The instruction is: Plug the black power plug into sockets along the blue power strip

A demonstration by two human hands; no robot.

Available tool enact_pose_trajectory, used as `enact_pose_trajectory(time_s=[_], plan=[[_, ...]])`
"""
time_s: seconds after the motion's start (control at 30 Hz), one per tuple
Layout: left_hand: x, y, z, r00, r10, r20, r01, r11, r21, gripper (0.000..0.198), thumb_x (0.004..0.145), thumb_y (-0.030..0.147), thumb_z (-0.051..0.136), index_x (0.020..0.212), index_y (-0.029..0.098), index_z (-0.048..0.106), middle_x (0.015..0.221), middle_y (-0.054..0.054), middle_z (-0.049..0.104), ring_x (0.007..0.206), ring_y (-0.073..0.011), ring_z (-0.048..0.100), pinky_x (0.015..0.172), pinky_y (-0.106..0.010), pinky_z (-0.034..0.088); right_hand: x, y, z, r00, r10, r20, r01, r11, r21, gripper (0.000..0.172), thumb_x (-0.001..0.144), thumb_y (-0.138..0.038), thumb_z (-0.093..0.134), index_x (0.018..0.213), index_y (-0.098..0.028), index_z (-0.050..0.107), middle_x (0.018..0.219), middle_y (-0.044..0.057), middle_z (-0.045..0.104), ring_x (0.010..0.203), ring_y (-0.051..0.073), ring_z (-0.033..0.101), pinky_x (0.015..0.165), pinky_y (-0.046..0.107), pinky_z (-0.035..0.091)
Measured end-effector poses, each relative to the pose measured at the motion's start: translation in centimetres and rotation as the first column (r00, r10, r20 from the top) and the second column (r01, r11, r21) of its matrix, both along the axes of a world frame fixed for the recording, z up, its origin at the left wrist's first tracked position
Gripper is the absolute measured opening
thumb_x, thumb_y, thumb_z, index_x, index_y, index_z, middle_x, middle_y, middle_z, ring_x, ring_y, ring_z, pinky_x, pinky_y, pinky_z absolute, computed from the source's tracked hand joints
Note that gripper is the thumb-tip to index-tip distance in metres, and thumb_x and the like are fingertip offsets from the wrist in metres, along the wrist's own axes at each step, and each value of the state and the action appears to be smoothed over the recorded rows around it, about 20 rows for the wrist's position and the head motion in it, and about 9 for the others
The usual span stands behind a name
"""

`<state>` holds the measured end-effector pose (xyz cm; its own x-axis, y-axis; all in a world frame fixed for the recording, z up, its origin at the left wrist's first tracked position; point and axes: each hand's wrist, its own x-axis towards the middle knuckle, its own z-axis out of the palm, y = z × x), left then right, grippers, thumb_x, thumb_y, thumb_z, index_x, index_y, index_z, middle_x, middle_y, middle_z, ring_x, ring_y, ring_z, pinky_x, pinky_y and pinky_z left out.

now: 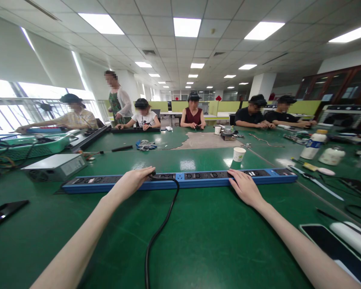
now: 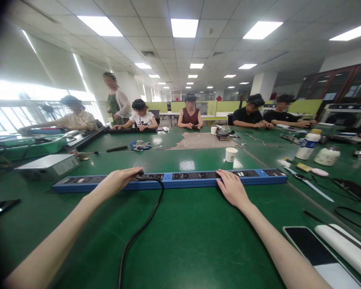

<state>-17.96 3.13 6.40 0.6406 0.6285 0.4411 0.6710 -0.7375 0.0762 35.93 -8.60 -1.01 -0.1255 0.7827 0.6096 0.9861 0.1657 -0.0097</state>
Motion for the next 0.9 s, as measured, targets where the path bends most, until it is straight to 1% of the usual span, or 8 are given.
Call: enact_pose_trajectory(time_s=[0.17, 0.27, 0.4, 0.57, 0.73, 0.9], plan=[[-0.4, -0.6, -1.3, 0.999, 0.000, 0.053, -0.001, 1.000, 0.027, 0.050, 0.107, 0.035, 0.042, 0.155, 0.028, 0.056, 0.158, -0.004, 0.055, 0.139, -0.0247, 0.060, 0.121, -0.044, 0.046, -0.1, 0.0, 0.1, 1.000, 0.005, -0.009, -0.005, 1.000, -0.007, 0.051, 0.109, -0.046, 0.031, 0.151, -0.028, 0.055, 0.153, 0.006, 0.059, 0.140, 0.026, 0.054, 0.117, 0.049, 0.041], [-0.4, -1.2, -1.5, 0.999, 0.014, 0.034, -0.014, 1.000, 0.010, 0.052, 0.107, 0.029, 0.040, 0.158, 0.030, 0.052, 0.162, -0.003, 0.049, 0.140, -0.0237, 0.059, 0.122, -0.044, 0.045, -0.1, 0.0, 0.1, 1.000, 0.003, -0.010, -0.003, 1.000, -0.009, 0.051, 0.109, -0.046, 0.031, 0.151, -0.028, 0.055, 0.154, 0.006, 0.059, 0.140, 0.025, 0.054, 0.117, 0.048, 0.041], [-0.3, -1.8, -1.0, 1.000, 0.030, 0.006, -0.030, 0.999, -0.016, 0.055, 0.104, 0.025, 0.043, 0.158, 0.029, 0.052, 0.163, -0.003, 0.048, 0.140, -0.0238, 0.059, 0.122, -0.043, 0.045, 0.0, -0.1, 0.0, 1.000, 0.002, -0.005, -0.002, 1.000, -0.003, 0.052, 0.109, -0.046, 0.032, 0.152, -0.030, 0.054, 0.154, 0.005, 0.059, 0.141, 0.026, 0.053, 0.117, 0.049, 0.040], [0.2, -2.0, -0.1, 0.998, 0.030, -0.059, -0.034, 0.997, -0.070, 0.055, 0.097, 0.020, 0.050, 0.150, 0.023, 0.062, 0.155, -0.005, 0.057, 0.139, -0.0244, 0.060, 0.124, -0.043, 0.043, 0.0, 0.0, -0.1, 1.000, 0.001, 0.000, -0.001, 1.000, -0.001, 0.052, 0.108, -0.045, 0.032, 0.153, -0.029, 0.053, 0.154, 0.006, 0.059, 0.141, 0.026, 0.053, 0.117, 0.049, 0.041], [0.6, -1.9, 0.6, 0.997, 0.013, -0.074, -0.020, 0.994, -0.105, 0.056, 0.092, 0.016, 0.052, 0.145, 0.023, 0.067, 0.150, -0.004, 0.062, 0.136, -0.0247, 0.062, 0.122, -0.042, 0.044, -0.1, 0.0, 0.0, 1.000, 0.002, -0.004, -0.002, 1.000, -0.005, 0.051, 0.109, -0.046, 0.032, 0.151, -0.028, 0.055, 0.154, 0.005, 0.058, 0.141, 0.025, 0.053, 0.119, 0.048, 0.039], [0.8, -1.9, 1.2, 0.993, 0.070, -0.093, -0.084, 0.985, -0.150, 0.058, 0.087, 0.018, 0.057, 0.144, 0.025, 0.068, 0.148, -0.003, 0.064, 0.138, -0.0248, 0.061, 0.120, -0.040, 0.046, -0.2, -0.1, -0.1, 1.000, -0.001, -0.008, 0.001, 1.000, 0.002, 0.051, 0.109, -0.046, 0.032, 0.151, -0.028, 0.055, 0.154, 0.006, 0.059, 0.140, 0.026, 0.053, 0.117, 0.049, 0.040]])
